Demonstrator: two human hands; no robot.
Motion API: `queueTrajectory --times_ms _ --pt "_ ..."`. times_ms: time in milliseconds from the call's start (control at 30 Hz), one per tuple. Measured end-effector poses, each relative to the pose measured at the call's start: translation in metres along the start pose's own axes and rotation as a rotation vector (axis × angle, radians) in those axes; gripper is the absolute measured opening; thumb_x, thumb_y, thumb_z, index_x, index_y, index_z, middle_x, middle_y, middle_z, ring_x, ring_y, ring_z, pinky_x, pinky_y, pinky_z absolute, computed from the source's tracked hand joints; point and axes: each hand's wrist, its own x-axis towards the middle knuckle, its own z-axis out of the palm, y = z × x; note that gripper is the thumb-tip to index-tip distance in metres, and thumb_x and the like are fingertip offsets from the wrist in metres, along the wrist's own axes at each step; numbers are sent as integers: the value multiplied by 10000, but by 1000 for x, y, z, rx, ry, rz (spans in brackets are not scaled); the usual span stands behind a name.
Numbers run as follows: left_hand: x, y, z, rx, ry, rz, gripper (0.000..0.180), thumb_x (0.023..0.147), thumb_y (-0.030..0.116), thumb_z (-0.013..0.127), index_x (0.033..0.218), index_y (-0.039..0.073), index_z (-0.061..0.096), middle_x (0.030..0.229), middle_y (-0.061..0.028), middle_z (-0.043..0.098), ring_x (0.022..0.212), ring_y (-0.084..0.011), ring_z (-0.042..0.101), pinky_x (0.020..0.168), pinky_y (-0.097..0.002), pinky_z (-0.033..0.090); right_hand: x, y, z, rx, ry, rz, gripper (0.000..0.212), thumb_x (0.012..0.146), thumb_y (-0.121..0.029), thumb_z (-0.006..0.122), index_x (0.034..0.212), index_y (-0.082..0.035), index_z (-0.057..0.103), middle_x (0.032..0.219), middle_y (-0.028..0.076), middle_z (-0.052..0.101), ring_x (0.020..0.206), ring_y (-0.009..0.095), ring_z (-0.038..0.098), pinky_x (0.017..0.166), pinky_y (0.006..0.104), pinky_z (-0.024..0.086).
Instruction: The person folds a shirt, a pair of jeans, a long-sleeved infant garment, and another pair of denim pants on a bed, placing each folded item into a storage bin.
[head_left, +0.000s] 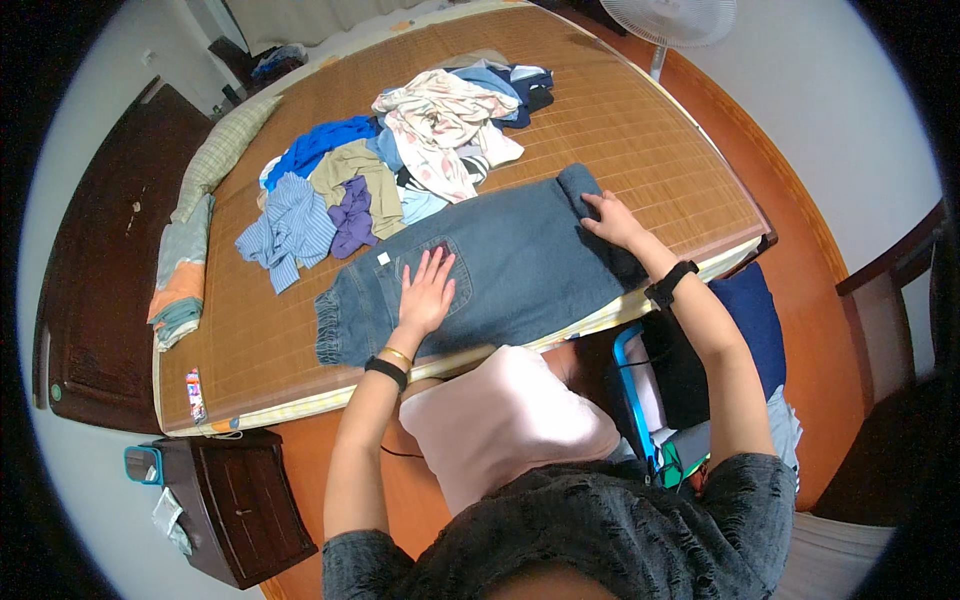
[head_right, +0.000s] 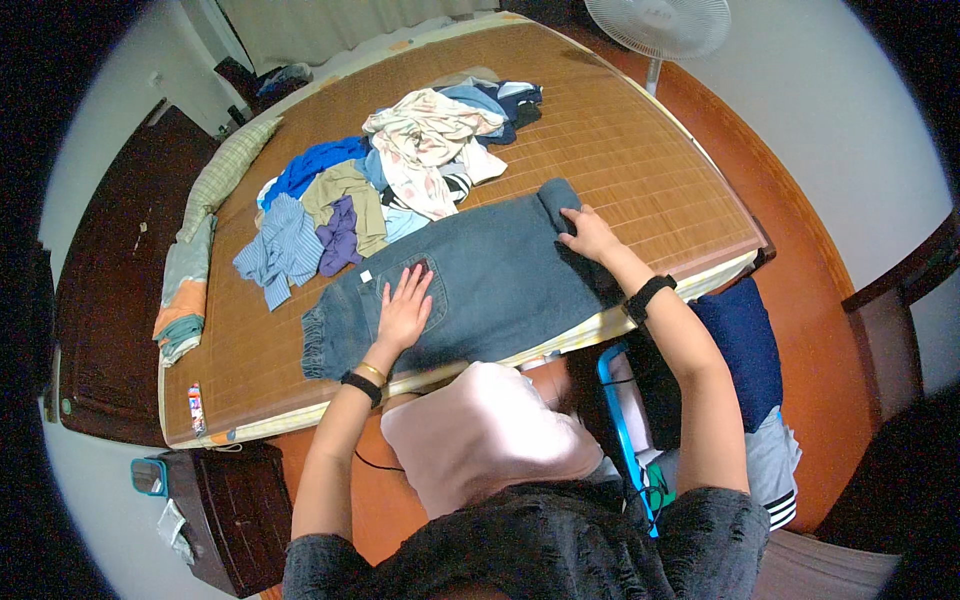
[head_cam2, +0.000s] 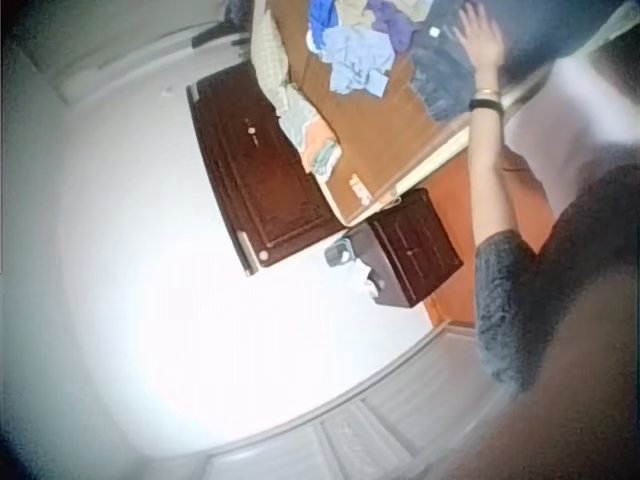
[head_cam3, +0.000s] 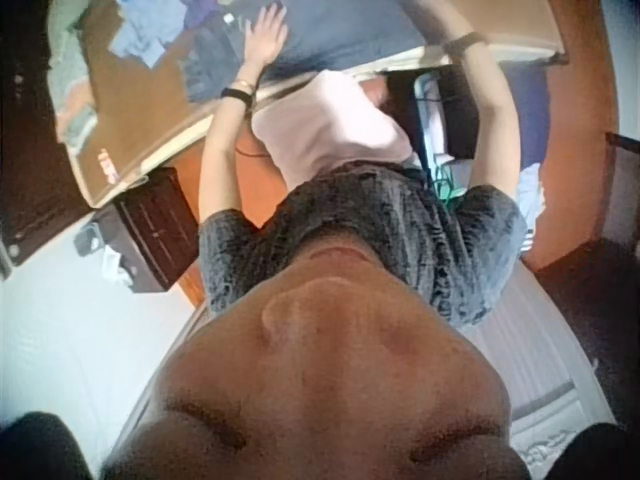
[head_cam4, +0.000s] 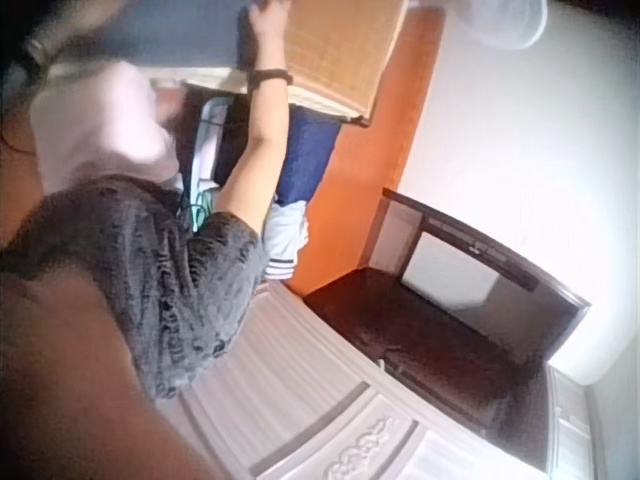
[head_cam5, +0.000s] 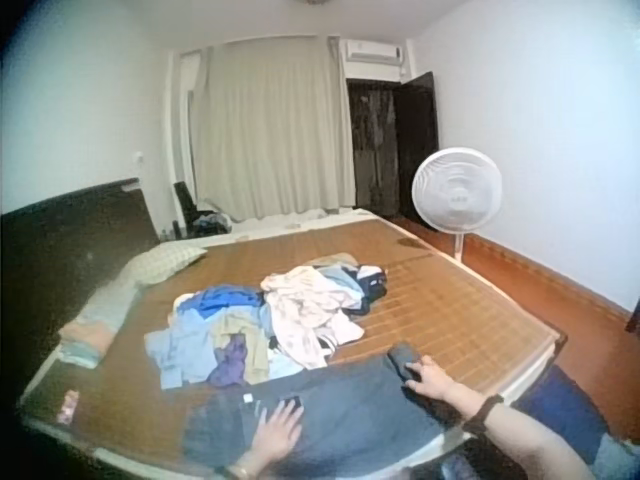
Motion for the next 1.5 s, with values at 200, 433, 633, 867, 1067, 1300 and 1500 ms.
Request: queueTrajectory --times_ms 200,433,633,867,1067,1300,1500 --pt "-4 -1 1 28 37 16 470 944 307 380 1397 187 349 1478 -63 289 1372 -246 249 1083 -533 199 -14 -11 15 -120 -124 121 778 838 -406 570 1461 -164 172 1544 72 47 1400 361 91 1065 618 171" --pt "0 5 -2 60 96 49 469 926 271 435 1382 181 372 1455 -72 328 1356 -248 285 1064 -530 244 -16 -20 40 -359 -76 156 692 908 -413 458 1460 -122 160 1539 85 72 1399 330 128 1057 590 227" --pt "-3 3 0 7 98 40 472 920 277 419 1381 181 375 1456 -73 328 1355 -248 288 1062 -533 242 -12 6 45 -7 60 132 519 928 -309 444 1419 -201 312 1506 146 187 1370 359 209 1056 525 282" --pt "-4 3 -2 -36 52 15 472 942 310 348 1401 201 342 1477 -63 290 1373 -246 245 1090 -519 184 6 8 15 70 -2 269 768 762 -262 685 1420 -184 295 1184 270 521 1054 390 555 920 427 451" --pt "-7 3 2 -32 47 16 473 947 314 333 1405 197 336 1476 -68 289 1371 -247 247 1086 -519 193 7 -80 18 -267 -49 124 656 782 -119 605 1386 -161 351 1097 235 493 945 378 584 791 441 511" --pt "-4 3 2 -32 62 13 476 935 306 359 1400 208 343 1473 -61 296 1371 -244 250 1090 -519 190 -17 -101 32 -108 10 -185 709 805 -238 620 1400 -45 287 1325 226 370 1259 384 338 999 505 341" --pt "-4 -1 4 -42 98 31 476 925 297 386 1389 193 366 1464 -73 312 1363 -250 267 1083 -526 197 -22 -108 50 -132 -101 -104 782 841 -363 577 1433 -22 198 1504 207 133 1395 362 116 1069 592 178"
